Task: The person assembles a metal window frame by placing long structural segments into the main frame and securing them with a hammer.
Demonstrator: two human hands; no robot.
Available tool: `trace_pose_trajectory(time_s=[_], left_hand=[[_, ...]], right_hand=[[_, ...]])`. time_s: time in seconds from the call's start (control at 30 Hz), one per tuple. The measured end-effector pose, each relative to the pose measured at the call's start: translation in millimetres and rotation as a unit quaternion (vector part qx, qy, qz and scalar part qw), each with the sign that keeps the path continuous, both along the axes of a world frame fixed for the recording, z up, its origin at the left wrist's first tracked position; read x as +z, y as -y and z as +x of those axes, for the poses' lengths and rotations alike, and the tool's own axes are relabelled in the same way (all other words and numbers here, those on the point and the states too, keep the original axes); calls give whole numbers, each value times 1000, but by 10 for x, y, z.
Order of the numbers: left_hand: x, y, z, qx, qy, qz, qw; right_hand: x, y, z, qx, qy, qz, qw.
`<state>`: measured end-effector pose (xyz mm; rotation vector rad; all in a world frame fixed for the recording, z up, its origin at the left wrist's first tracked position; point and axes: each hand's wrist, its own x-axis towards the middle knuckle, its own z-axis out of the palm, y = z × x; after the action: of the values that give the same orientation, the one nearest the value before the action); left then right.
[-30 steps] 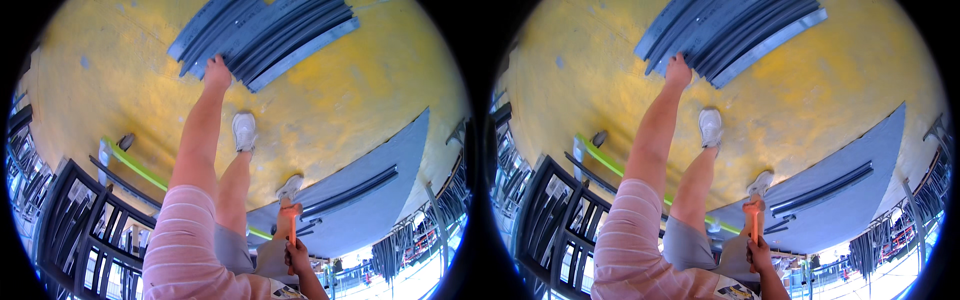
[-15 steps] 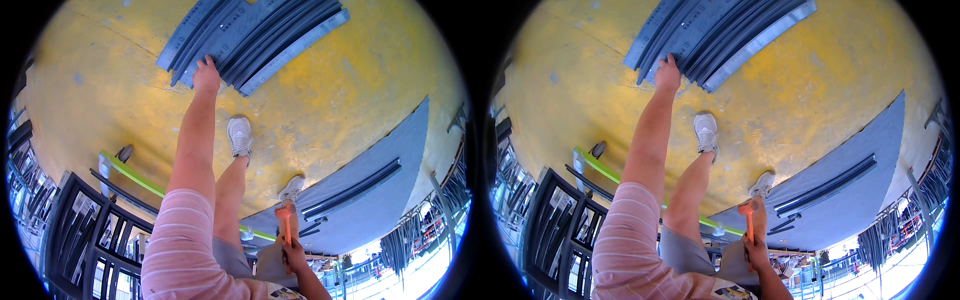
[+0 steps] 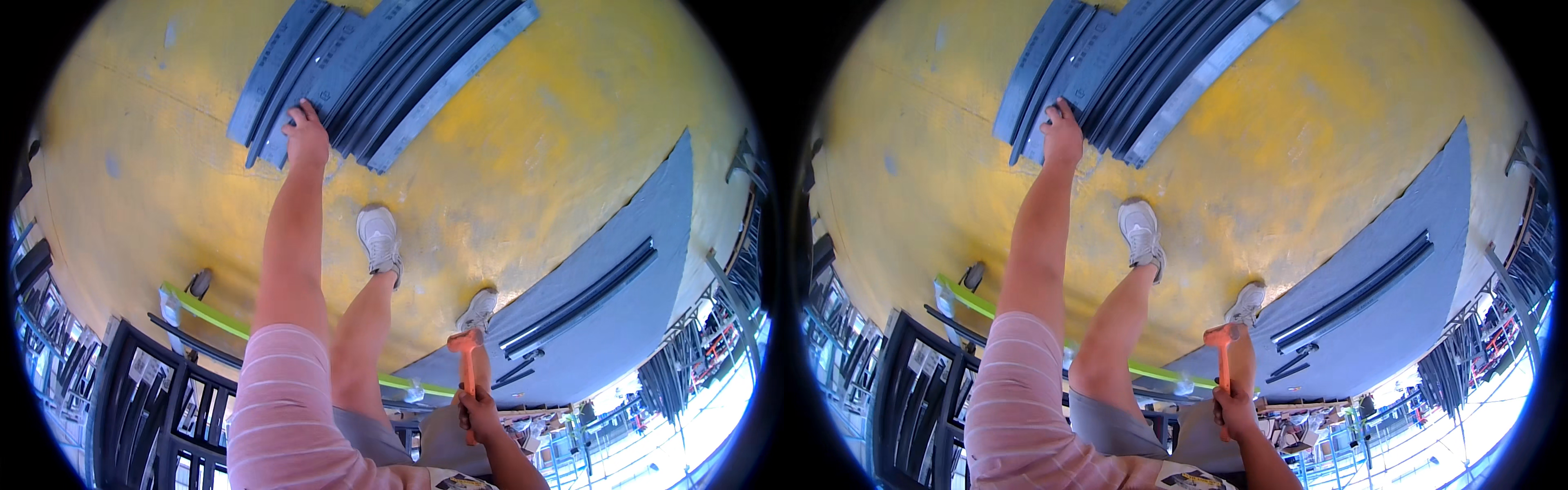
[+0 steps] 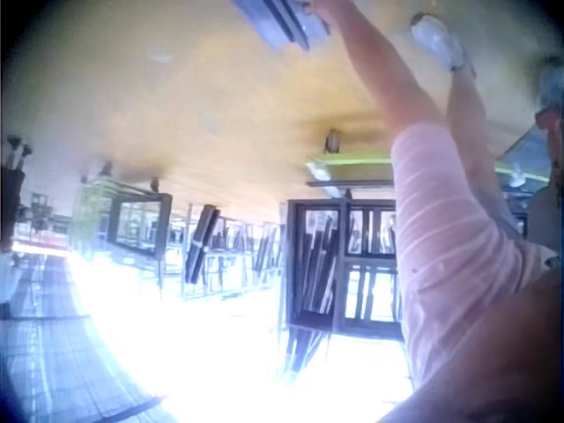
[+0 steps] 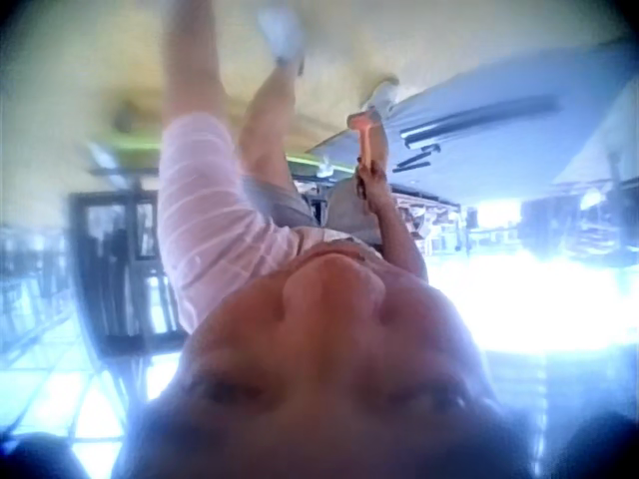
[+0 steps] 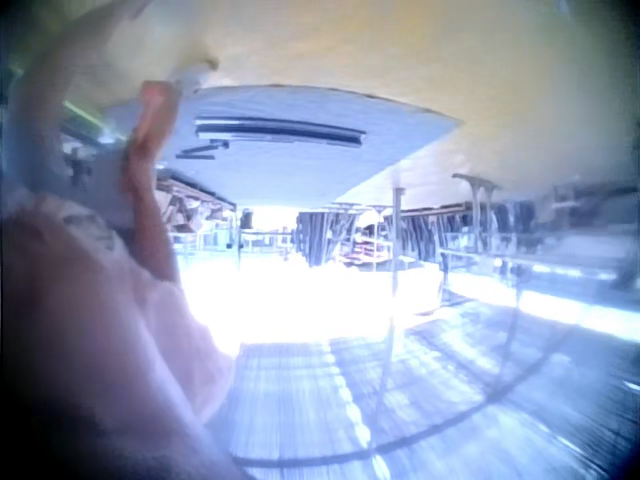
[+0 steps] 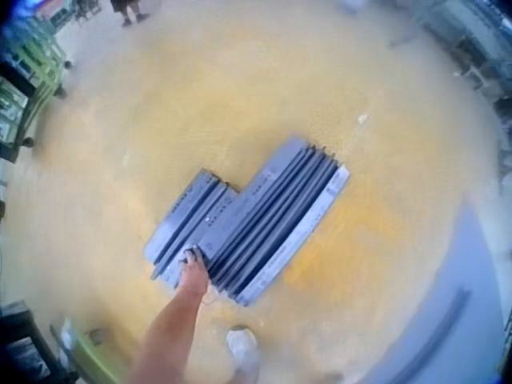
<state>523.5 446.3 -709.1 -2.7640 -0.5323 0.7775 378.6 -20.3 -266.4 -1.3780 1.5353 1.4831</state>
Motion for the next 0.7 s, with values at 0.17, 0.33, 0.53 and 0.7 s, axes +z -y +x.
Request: trace_pose_trajectory(time_s=[0.17, 0.33, 0.53, 0.7], left_hand=[[757, 134, 272, 260, 15, -152, 953], [1257, -68, 94, 293, 59, -200, 933], [2462, 199, -360, 306, 68, -272, 910], [4018, 856, -1372, 466, 55, -467, 749]], right_hand=[[93, -10, -40, 16, -13, 26, 999], [171, -72, 65, 57, 33, 63, 996], [416, 80, 112, 105, 106, 112, 982], [546, 514, 87, 181, 150, 197, 952]])
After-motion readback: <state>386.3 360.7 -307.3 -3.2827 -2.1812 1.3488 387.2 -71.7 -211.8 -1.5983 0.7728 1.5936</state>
